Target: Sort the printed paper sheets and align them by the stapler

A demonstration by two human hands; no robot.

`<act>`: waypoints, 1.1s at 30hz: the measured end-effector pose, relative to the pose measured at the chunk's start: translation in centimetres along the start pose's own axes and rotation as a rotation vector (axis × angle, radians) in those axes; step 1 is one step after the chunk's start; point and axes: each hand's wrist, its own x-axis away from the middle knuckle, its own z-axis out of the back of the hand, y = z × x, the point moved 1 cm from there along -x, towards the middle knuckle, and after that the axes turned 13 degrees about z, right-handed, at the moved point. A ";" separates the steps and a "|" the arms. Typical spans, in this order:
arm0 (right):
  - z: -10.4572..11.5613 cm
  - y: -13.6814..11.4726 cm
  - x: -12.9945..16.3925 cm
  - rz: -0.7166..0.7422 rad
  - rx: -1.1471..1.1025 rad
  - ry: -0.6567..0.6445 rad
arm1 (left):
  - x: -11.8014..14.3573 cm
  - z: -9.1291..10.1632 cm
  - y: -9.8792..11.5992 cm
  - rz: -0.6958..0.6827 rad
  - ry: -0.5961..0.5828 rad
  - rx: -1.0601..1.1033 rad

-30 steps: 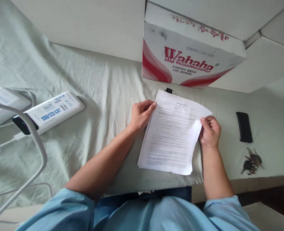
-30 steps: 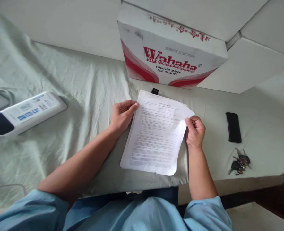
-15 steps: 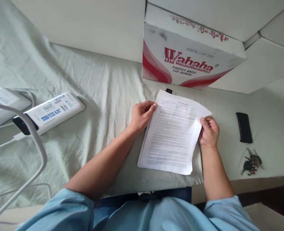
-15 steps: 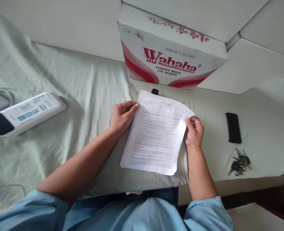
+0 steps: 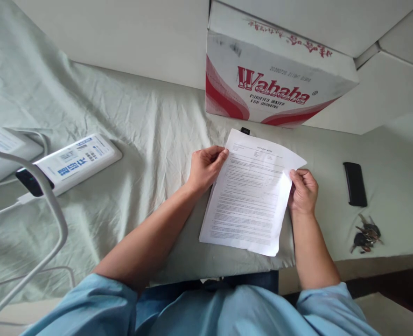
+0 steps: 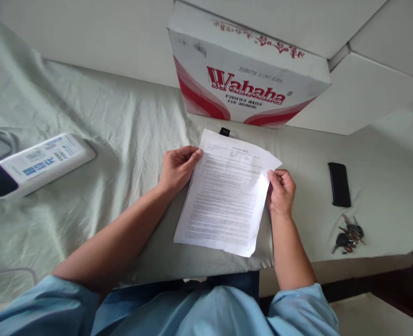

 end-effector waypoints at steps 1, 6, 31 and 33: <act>0.0 0.0 0.0 0.001 0.004 -0.001 | 0.0 0.0 0.0 -0.005 0.002 -0.007; 0.1 0.1 0.1 -0.006 0.007 -0.017 | 0.0 0.0 0.0 -0.015 0.012 -0.015; 0.6 0.7 -0.7 0.068 0.143 -0.192 | -0.6 0.1 -0.3 0.038 0.008 0.018; 0.6 0.4 -0.7 0.025 0.114 -0.226 | -0.7 0.0 -0.4 0.052 -0.007 0.059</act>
